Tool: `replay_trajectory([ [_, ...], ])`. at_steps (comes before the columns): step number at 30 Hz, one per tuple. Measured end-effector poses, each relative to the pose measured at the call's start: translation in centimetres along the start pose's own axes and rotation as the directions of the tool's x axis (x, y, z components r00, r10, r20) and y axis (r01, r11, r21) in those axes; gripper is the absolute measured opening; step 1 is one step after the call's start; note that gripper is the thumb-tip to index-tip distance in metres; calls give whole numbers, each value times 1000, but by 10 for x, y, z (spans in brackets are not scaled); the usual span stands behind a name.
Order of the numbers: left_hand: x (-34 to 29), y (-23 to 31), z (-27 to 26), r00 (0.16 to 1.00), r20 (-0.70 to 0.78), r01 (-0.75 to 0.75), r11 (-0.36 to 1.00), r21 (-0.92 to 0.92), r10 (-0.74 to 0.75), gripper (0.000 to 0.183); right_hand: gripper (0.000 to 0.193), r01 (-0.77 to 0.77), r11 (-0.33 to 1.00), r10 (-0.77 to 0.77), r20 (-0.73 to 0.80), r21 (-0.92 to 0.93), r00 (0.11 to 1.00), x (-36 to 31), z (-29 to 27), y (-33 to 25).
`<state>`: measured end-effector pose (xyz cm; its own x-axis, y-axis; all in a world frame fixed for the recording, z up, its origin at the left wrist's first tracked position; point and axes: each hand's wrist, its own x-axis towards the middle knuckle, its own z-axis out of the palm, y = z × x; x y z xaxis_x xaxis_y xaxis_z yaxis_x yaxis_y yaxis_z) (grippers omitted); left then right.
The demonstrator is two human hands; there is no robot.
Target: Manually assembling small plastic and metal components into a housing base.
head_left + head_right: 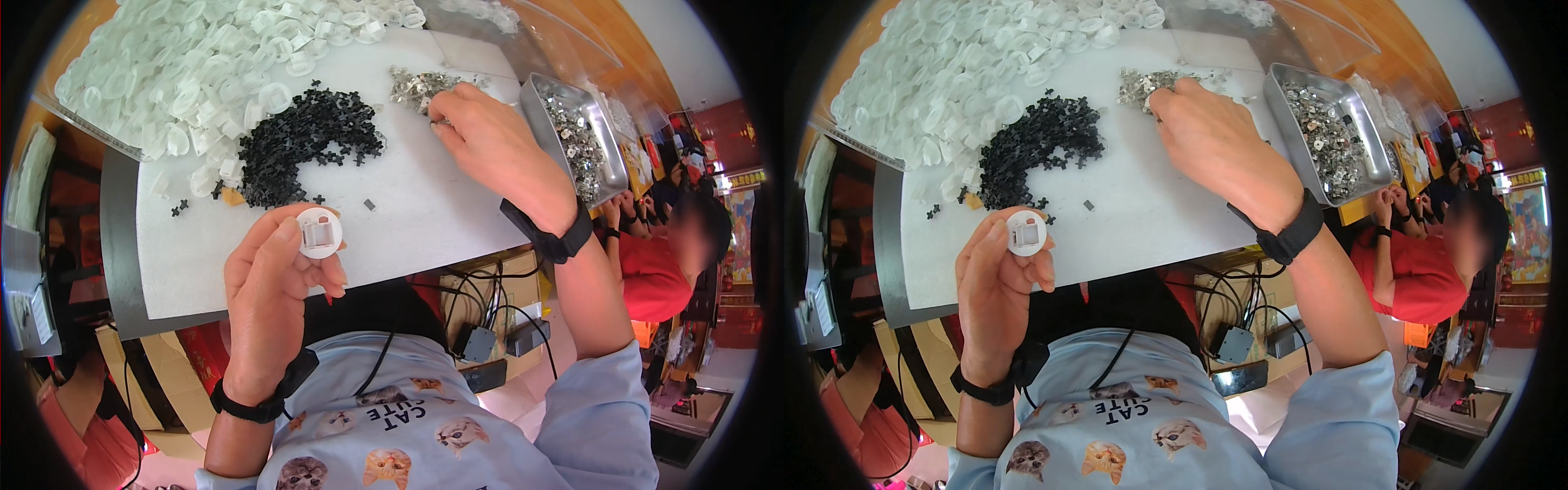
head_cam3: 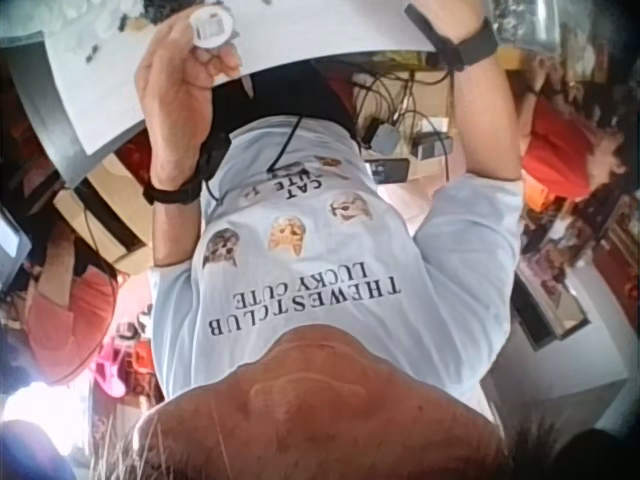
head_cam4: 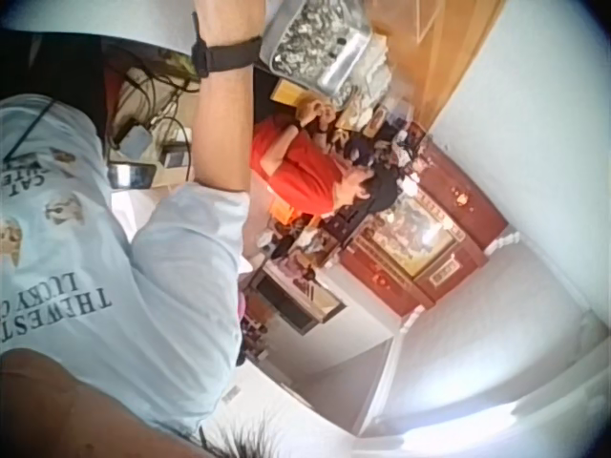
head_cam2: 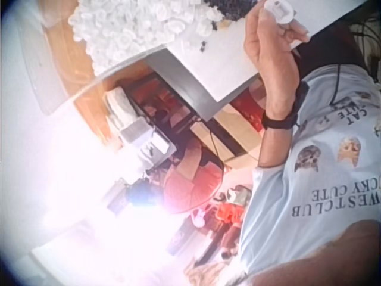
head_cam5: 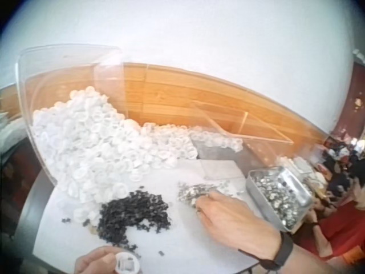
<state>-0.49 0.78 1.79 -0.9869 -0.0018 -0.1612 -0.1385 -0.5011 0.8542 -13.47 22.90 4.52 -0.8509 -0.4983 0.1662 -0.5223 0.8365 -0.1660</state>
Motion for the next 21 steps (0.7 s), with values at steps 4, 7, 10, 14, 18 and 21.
replay_trajectory([
  [4, -2, 1, -1, 1000, -7, 6, 1000, -14, -6, 34, 11, 2, 998, -3, -7, -70, 1000, 4, 4, -1],
  [7, -1, -2, -1, 1000, -23, 17, 999, -36, -17, 35, 8, 93, 996, -94, -35, -14, 995, 2, 3, -6],
  [10, 0, -3, -5, 1000, -2, 6, 999, -39, -6, 36, 8, 219, 970, -221, 1, 107, 975, -5, 1, -22],
  [14, 0, -3, -4, 1000, -12, 3, 1000, -30, -3, 36, 12, 244, 960, -265, 164, 137, 950, -15, 5, -29],
  [18, 0, -3, -5, 1000, 8, -12, 999, -34, 12, 36, 12, 212, 958, -232, 85, 193, 969, -22, -2, -26],
  [21, 0, -4, -5, 1000, 7, -18, 999, -38, 19, 36, 12, 200, 962, -216, 70, 184, 974, -27, -4, -26],
])
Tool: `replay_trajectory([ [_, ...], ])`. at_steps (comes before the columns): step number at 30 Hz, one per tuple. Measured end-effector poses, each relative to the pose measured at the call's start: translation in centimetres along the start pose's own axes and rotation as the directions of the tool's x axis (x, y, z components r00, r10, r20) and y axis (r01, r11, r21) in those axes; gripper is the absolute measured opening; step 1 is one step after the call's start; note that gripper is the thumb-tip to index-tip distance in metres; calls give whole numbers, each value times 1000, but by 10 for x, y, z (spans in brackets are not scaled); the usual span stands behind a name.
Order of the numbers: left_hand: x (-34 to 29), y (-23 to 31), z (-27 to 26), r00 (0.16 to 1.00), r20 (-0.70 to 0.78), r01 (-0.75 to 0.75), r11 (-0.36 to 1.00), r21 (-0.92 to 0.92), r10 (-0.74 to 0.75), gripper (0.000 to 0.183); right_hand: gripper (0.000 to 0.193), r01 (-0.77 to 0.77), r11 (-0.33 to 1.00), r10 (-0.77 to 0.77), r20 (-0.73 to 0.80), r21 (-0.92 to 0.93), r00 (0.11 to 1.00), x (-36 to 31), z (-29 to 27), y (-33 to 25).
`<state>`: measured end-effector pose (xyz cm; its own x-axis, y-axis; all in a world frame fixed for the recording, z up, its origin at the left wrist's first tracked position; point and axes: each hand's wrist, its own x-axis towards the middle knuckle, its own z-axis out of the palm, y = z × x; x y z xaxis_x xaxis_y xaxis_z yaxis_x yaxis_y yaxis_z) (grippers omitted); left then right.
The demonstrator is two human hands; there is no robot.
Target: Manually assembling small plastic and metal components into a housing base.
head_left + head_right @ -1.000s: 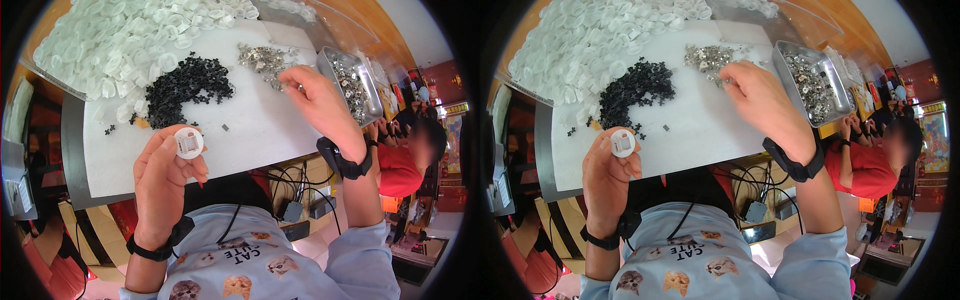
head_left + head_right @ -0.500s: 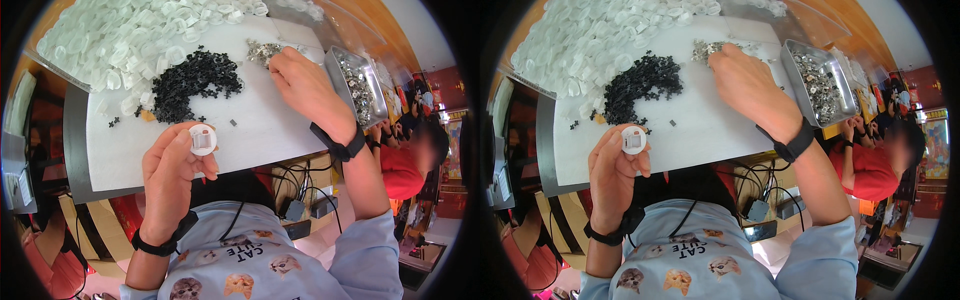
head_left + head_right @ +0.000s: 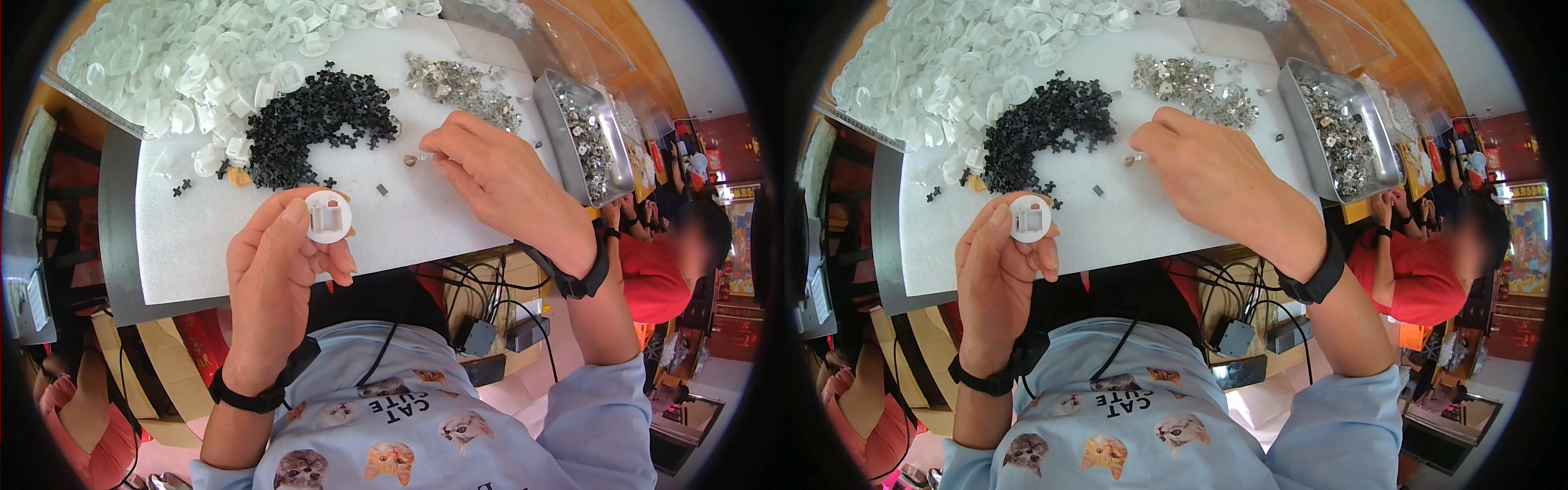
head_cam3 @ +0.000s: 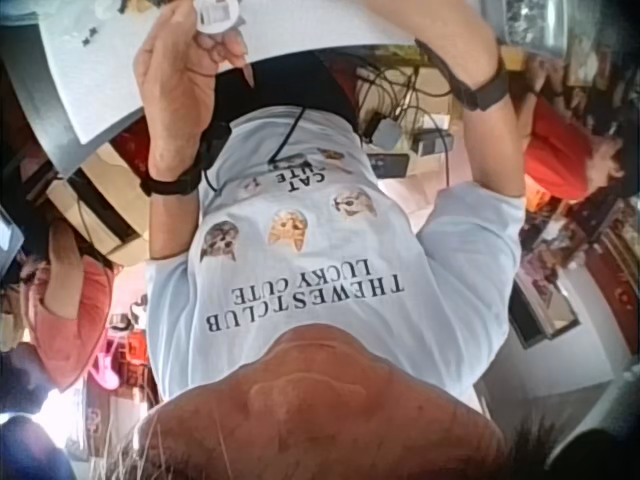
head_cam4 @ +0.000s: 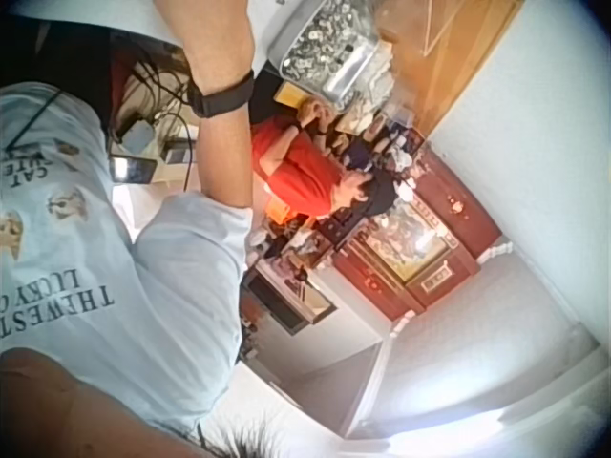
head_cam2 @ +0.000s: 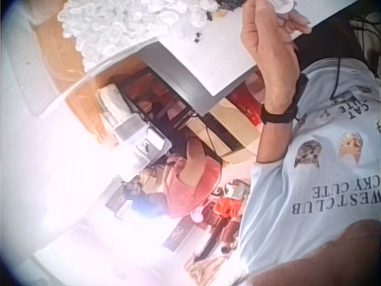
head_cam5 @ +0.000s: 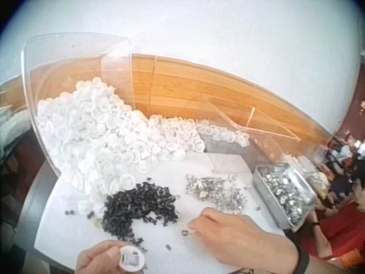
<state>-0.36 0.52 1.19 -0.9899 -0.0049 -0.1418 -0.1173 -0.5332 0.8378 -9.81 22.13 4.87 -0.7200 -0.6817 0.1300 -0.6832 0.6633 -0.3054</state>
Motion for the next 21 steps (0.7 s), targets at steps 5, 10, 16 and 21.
replay_trajectory([
  [5, -2, 0, -4, 999, 34, 0, 999, -32, 1, 32, 8, -60, 998, 60, -24, 5, 998, 1, 5, -12],
  [10, -2, -2, -2, 1000, 28, -3, 1000, -31, 4, 31, 11, -136, 988, 134, -22, -76, 991, 8, 16, -19],
  [16, -2, -1, -3, 1000, 22, 9, 999, -52, -8, 31, 10, -126, 963, 137, 28, -239, 990, 12, 17, -19],
  [21, -2, -1, -4, 1000, 20, -6, 999, -42, 7, 33, 6, -14, 993, 14, 0, -113, 1000, 2, 13, -11],
])
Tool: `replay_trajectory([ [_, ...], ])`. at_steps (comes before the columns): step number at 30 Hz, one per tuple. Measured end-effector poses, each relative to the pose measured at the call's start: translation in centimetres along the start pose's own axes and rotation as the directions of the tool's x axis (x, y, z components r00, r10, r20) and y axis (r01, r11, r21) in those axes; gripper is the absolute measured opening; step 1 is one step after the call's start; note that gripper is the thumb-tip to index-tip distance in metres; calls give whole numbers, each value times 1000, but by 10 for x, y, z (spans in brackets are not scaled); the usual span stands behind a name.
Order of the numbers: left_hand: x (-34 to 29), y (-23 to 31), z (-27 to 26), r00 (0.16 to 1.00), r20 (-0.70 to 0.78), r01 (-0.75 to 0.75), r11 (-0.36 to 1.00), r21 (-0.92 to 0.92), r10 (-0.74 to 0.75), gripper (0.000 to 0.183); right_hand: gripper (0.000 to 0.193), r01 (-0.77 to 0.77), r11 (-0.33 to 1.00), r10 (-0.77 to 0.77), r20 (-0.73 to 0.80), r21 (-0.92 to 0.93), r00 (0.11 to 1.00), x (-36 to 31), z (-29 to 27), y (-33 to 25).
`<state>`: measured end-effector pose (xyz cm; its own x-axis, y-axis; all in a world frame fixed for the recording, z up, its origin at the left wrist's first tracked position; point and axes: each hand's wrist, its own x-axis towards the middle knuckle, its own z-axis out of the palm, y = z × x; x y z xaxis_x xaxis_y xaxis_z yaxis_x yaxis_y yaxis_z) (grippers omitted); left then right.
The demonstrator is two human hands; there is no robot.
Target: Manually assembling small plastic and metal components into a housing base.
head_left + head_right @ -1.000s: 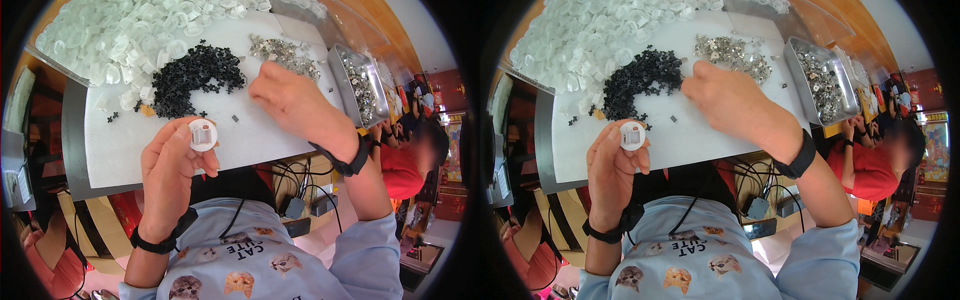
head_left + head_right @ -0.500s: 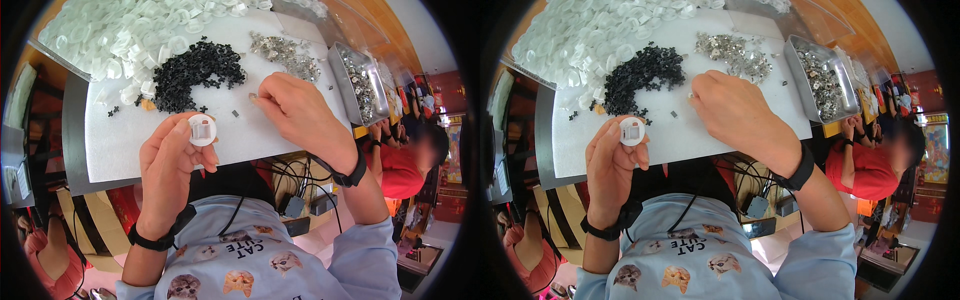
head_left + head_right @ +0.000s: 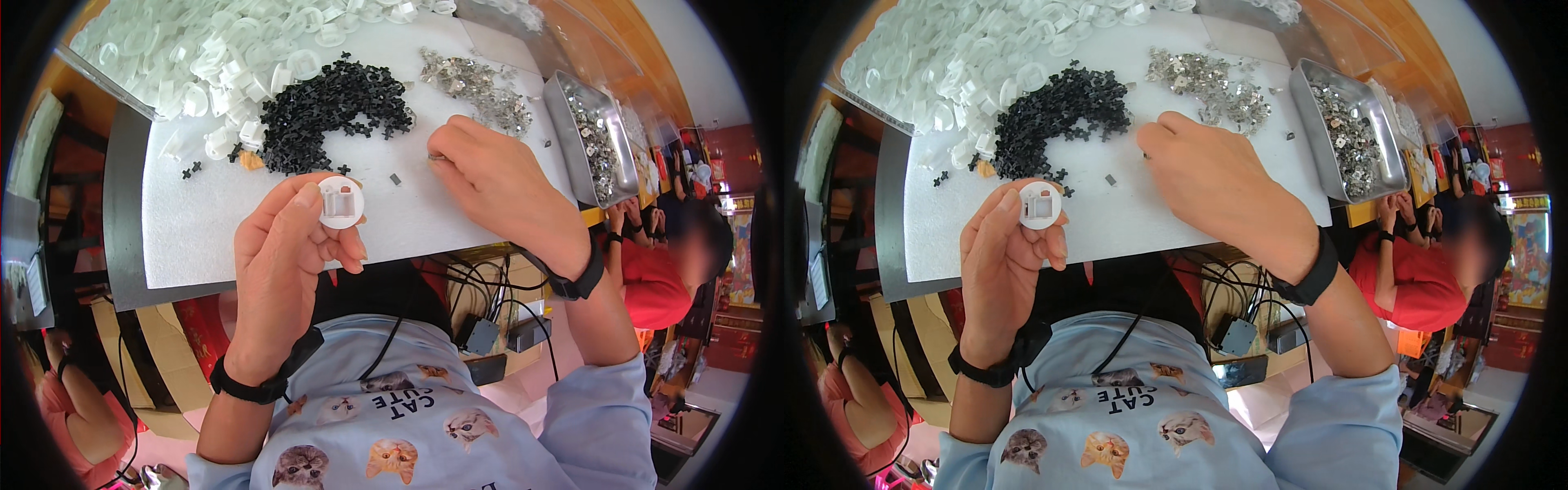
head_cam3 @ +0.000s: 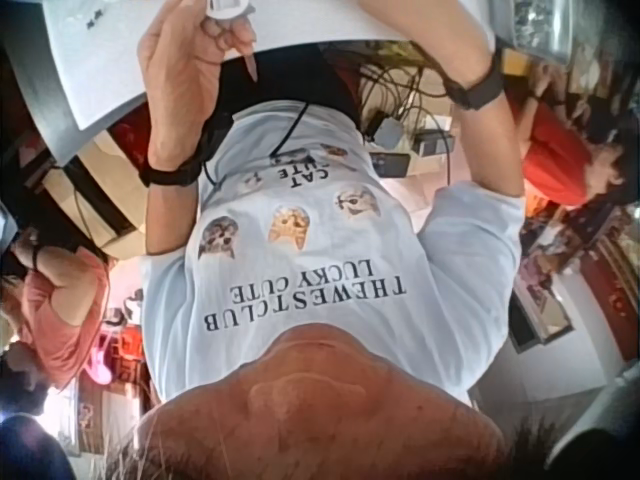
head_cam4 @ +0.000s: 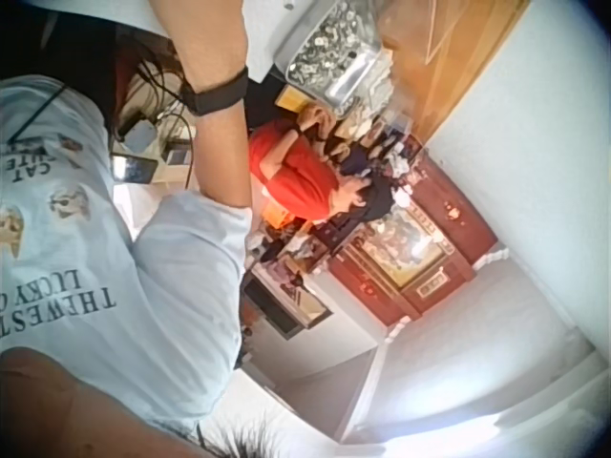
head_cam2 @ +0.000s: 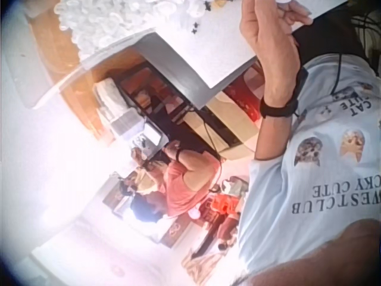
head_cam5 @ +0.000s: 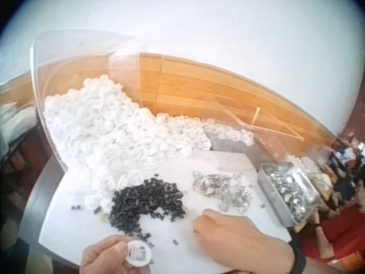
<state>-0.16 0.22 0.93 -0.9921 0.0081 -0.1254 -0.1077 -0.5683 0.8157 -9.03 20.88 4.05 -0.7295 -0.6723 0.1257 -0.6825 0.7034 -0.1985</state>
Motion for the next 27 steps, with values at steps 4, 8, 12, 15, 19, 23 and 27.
replay_trajectory([
  [4, 2, -1, 1, 1000, -6, -1, 1000, 18, 1, 35, 4, 2, 1000, -2, -10, 14, 1000, -7, 1, 3],
  [8, 3, -1, 2, 1000, -10, -2, 1000, 25, 2, 35, 5, -55, 996, 51, -62, -66, 997, -6, 2, -13],
  [12, 3, -1, 2, 1000, -13, 0, 1000, 27, 0, 34, 7, -97, 978, 99, 3, -184, 995, 5, 4, -15],
  [15, 2, 0, 2, 1000, -16, 7, 1000, 18, -6, 34, 9, -189, 975, 191, 9, -118, 982, 3, 2, -12],
  [19, 0, 1, 4, 1000, -17, 9, 1000, 17, -9, 34, 9, -211, 977, 211, 37, -10, 977, -4, -4, -9],
  [23, 0, 1, 3, 999, -31, 23, 1000, 14, -23, 34, 6, -174, 868, 182, 28, 466, 983, -1, -15, -24],
  [27, 1, 1, 3, 999, -22, 24, 1000, -20, -24, 34, 11, 153, 806, -47, -195, 572, 980, 14, -5, -47],
])
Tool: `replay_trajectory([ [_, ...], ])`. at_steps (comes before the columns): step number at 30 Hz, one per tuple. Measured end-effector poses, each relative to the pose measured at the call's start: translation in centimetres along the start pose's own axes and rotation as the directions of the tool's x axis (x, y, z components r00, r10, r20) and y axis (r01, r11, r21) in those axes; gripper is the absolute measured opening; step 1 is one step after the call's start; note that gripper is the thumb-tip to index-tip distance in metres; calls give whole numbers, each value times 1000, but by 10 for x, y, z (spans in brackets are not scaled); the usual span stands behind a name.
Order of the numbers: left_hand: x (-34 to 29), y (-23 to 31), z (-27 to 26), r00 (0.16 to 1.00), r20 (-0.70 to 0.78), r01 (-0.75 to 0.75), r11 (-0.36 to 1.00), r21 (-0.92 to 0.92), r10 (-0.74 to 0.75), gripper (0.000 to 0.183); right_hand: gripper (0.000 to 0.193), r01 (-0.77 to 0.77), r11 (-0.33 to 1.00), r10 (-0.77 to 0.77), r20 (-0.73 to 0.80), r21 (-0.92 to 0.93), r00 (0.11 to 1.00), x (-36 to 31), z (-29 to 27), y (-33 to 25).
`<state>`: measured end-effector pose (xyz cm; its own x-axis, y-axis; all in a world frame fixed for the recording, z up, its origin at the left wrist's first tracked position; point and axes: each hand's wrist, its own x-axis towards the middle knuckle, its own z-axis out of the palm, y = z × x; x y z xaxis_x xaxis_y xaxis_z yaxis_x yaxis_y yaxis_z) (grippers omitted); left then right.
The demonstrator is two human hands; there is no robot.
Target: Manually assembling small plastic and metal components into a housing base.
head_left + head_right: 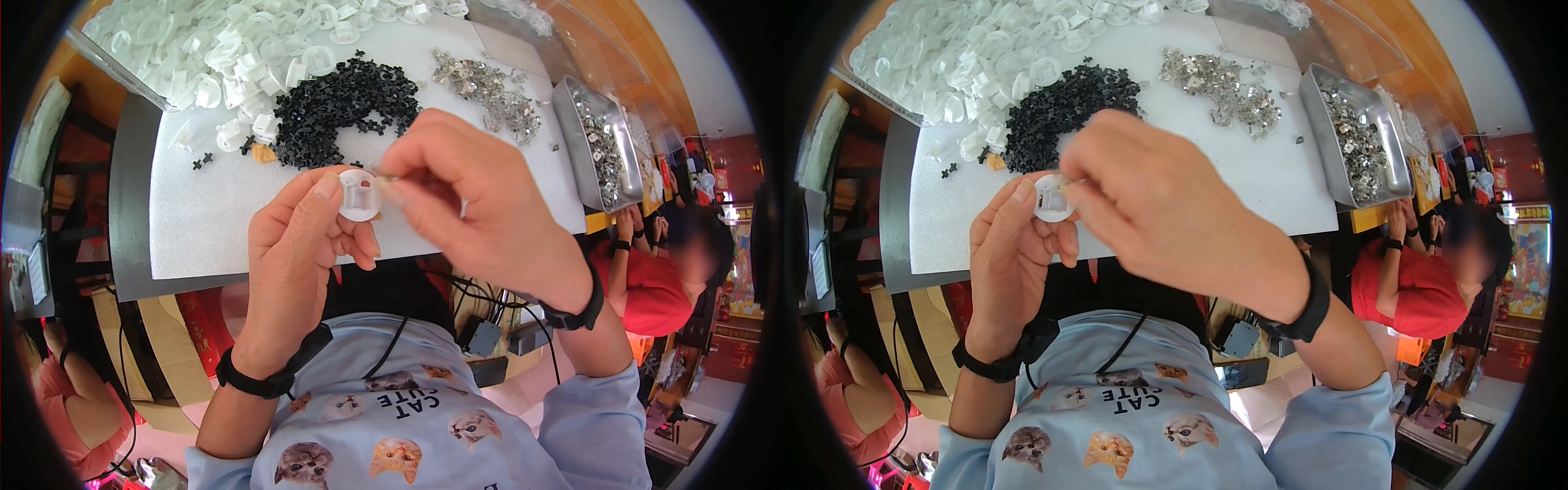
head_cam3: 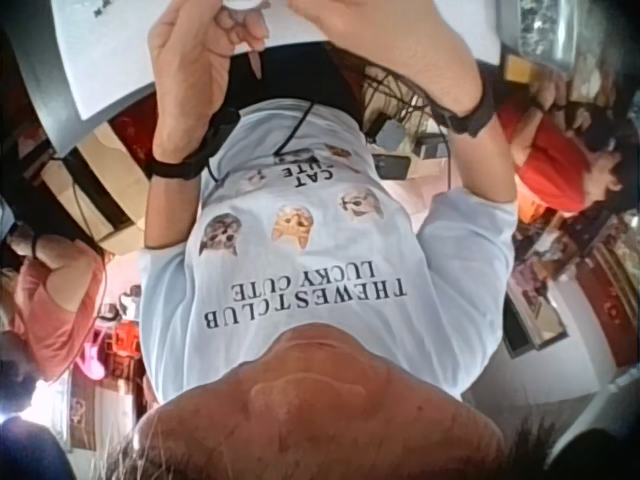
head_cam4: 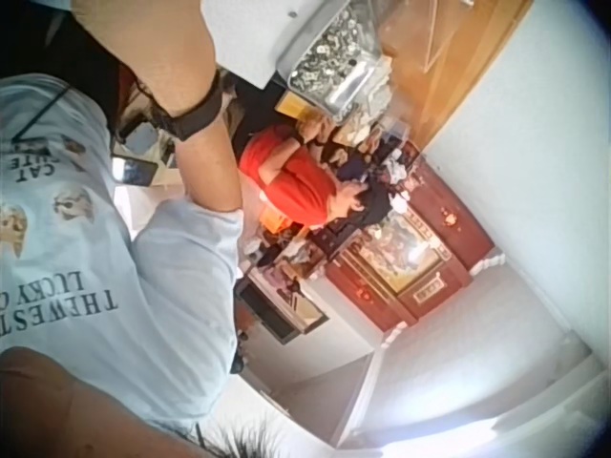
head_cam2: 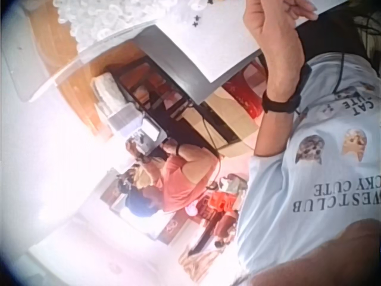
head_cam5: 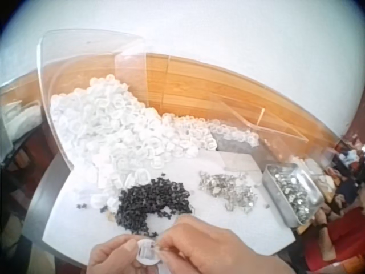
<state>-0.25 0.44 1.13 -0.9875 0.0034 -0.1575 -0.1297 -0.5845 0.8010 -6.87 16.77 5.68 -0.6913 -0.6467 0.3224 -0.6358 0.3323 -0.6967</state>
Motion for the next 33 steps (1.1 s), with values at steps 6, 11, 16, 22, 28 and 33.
replay_trajectory([
  [6, 0, 0, -1, 1000, 25, 10, 998, -56, -8, 32, 10, 172, 979, -178, -42, -110, 983, -3, 15, 5],
  [11, -2, 1, -2, 1000, 2, 16, 999, -51, -16, 31, 20, 171, 979, -175, -31, -115, 984, -9, 15, 0],
  [16, -3, 2, -1, 1000, 6, 15, 999, -36, -15, 33, 22, 184, 975, -189, -31, -123, 981, -11, 14, -1],
  [22, -2, 0, 0, 1000, -15, -8, 1000, -21, 7, 33, 25, 156, 979, -165, -64, -131, 984, -12, 18, -2],
  [28, -2, 0, 2, 1000, -12, -8, 1000, 19, 8, 33, 20, 189, 950, -218, -94, -250, 971, -17, 21, 1],
  [33, -3, -1, 2, 999, -26, -23, 999, 30, 23, 34, 19, 214, 922, -244, -57, -323, 968, -17, 21, -3],
])
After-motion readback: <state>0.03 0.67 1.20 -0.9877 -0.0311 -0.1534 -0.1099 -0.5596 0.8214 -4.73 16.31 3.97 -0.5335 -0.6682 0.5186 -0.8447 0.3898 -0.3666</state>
